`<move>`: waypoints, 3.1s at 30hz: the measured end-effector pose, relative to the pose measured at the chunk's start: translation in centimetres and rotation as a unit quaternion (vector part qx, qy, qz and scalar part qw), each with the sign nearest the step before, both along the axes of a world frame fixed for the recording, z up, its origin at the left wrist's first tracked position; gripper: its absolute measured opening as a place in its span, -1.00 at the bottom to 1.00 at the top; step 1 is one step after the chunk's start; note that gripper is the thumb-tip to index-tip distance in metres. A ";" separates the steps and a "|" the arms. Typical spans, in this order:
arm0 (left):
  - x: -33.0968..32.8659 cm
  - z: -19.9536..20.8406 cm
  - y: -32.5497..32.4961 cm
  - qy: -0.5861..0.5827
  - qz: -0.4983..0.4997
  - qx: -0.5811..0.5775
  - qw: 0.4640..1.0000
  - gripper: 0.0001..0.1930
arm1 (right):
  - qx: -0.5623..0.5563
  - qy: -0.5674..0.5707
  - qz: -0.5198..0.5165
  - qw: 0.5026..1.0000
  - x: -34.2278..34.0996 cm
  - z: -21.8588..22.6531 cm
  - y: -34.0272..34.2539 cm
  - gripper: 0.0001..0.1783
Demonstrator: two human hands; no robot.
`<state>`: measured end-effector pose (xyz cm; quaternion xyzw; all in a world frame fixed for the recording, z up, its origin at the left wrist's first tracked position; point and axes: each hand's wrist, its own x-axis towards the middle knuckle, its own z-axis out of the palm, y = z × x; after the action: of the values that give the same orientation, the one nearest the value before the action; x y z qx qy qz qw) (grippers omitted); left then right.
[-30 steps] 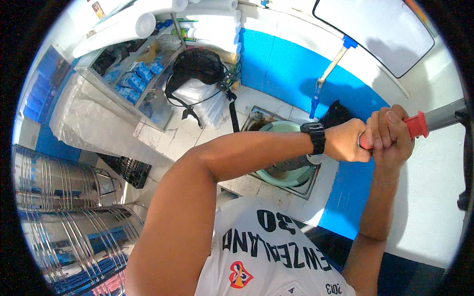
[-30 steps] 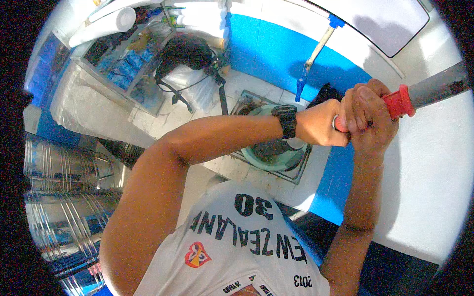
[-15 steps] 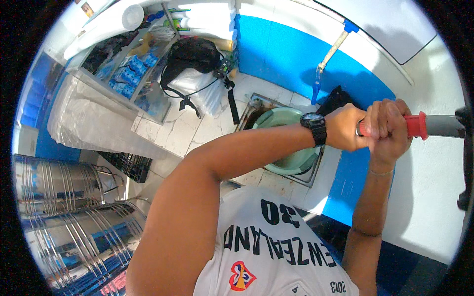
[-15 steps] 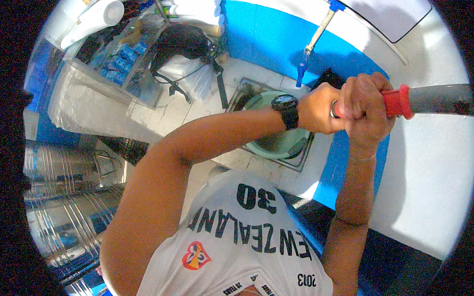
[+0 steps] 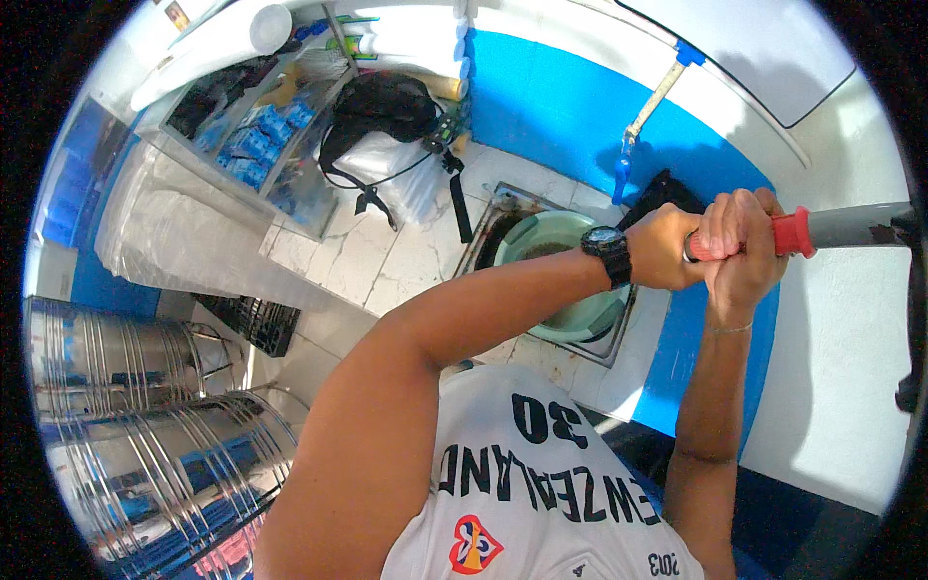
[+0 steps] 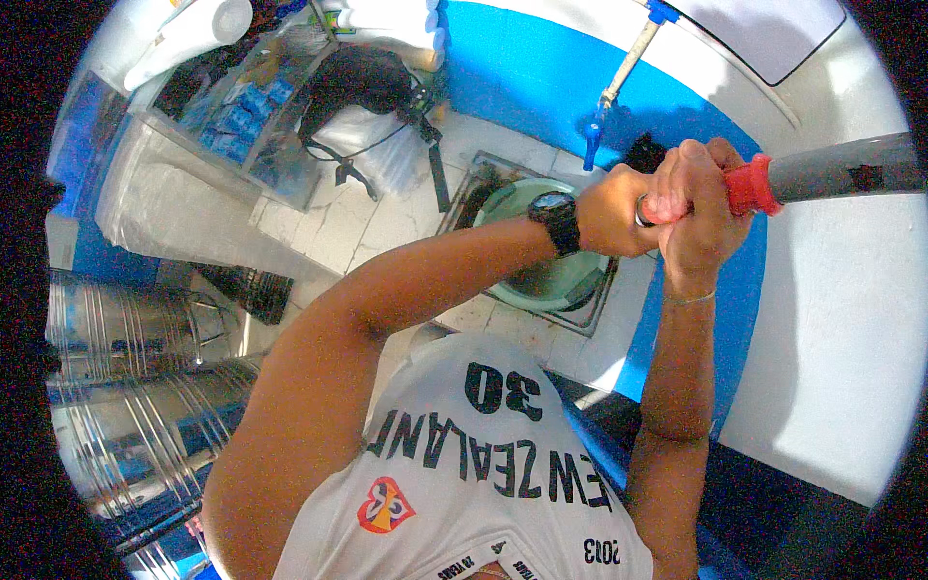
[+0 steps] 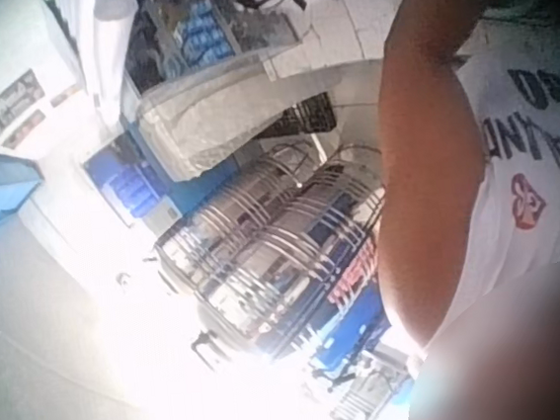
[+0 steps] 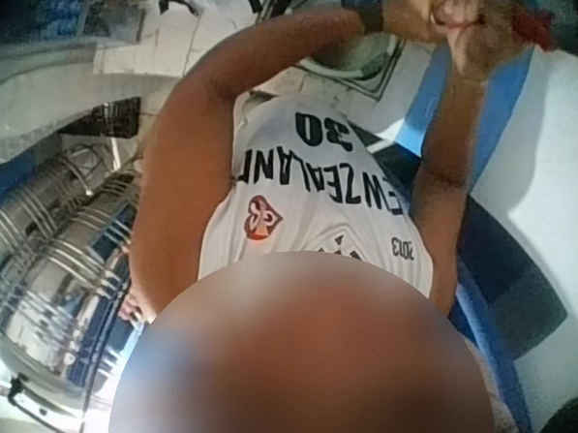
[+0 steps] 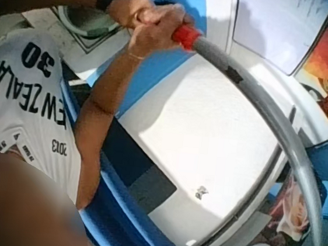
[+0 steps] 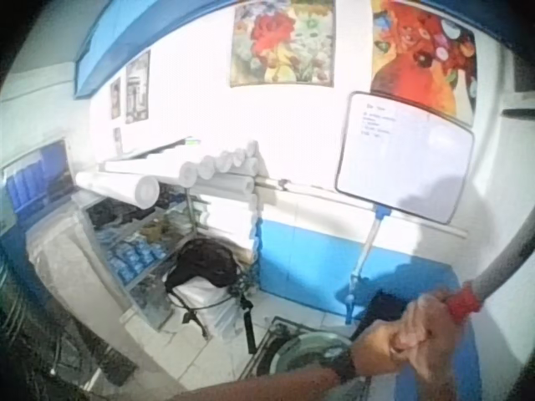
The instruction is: The person mops a tiled floor in a commercial backroom using a mop and bucket. They repeatedly wring the mop in a green basin and continue mopping around stacked water jugs, a metal tank, and a stainless steel counter.
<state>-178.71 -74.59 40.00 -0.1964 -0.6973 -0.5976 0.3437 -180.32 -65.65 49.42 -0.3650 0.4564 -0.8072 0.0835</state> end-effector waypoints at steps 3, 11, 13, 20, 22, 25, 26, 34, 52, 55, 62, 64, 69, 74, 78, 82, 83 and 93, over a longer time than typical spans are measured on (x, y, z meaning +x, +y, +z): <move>0.1 0.2 0.1 -0.018 -0.008 0.008 1.000 -0.71 | -0.001 0.007 0.012 1.000 0.0 0.2 0.0 -0.60; 0.4 1.0 0.3 0.006 0.003 -0.005 1.000 -0.68 | 0.002 0.017 0.000 1.000 0.5 1.0 0.5 -0.60; 0.5 1.0 0.4 0.000 0.006 -0.009 1.000 -0.66 | -0.001 0.013 0.008 1.000 0.6 1.1 0.7 -0.59; 1.1 1.2 1.0 -0.010 0.021 -0.001 1.000 -0.69 | -0.005 0.009 0.015 1.000 1.0 1.3 0.9 -0.58; 1.3 1.3 1.1 -0.015 0.027 -0.007 0.999 -0.69 | -0.004 0.001 0.008 1.000 1.3 1.4 1.0 -0.58; 1.7 1.6 1.3 -0.013 0.030 -0.006 0.999 -0.71 | -0.003 -0.004 0.014 1.000 1.7 1.7 1.2 -0.57; 1.8 1.7 1.5 -0.006 0.031 0.002 0.999 -0.73 | -0.003 0.004 0.018 1.000 1.9 1.8 1.3 -0.56; 2.4 2.0 2.1 0.030 0.077 -0.015 0.996 -0.71 | 0.018 0.031 0.029 0.999 2.6 2.4 2.0 -0.57; 3.2 2.7 3.2 0.029 0.112 -0.031 0.993 -0.74 | -0.011 0.050 0.091 0.995 2.9 2.7 3.2 -0.62; 3.1 2.7 3.5 0.035 0.111 -0.028 0.993 -0.75 | -0.011 0.053 0.082 0.995 2.9 2.7 3.5 -0.62; 2.9 2.2 3.6 0.018 0.115 -0.031 0.993 -0.70 | -0.011 0.044 0.069 0.997 2.4 2.3 3.4 -0.62; 2.8 2.0 3.6 0.013 0.119 -0.028 0.992 -0.71 | -0.004 0.036 0.079 0.996 2.2 2.2 3.3 -0.62; 2.7 1.9 3.7 0.035 0.129 -0.026 0.991 -0.79 | -0.006 0.043 0.081 0.996 2.0 2.0 3.4 -0.62; 2.9 2.0 3.5 0.013 0.116 -0.023 0.993 -0.78 | -0.007 0.061 0.099 0.993 2.2 2.0 3.4 -0.63; 3.3 2.0 3.4 0.034 0.118 -0.007 0.992 -0.77 | 0.003 0.061 0.112 0.992 2.5 1.9 3.0 -0.64; 3.8 1.5 3.2 0.024 0.117 -0.002 0.993 -0.76 | 0.017 0.055 0.114 0.992 2.9 1.9 2.6 -0.64; 3.9 1.5 3.1 0.029 0.116 -0.003 0.993 -0.76 | 0.016 0.057 0.115 0.992 3.1 1.9 2.6 -0.64; 7.1 3.9 3.3 0.106 0.265 0.120 0.951 -0.53 | -0.009 0.130 0.108 0.986 2.5 4.0 2.0 -0.75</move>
<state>-171.56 -71.27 43.85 -0.0240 -0.6070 -0.5396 0.5829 -177.87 -63.66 53.39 -0.5149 0.4141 -0.7430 0.1065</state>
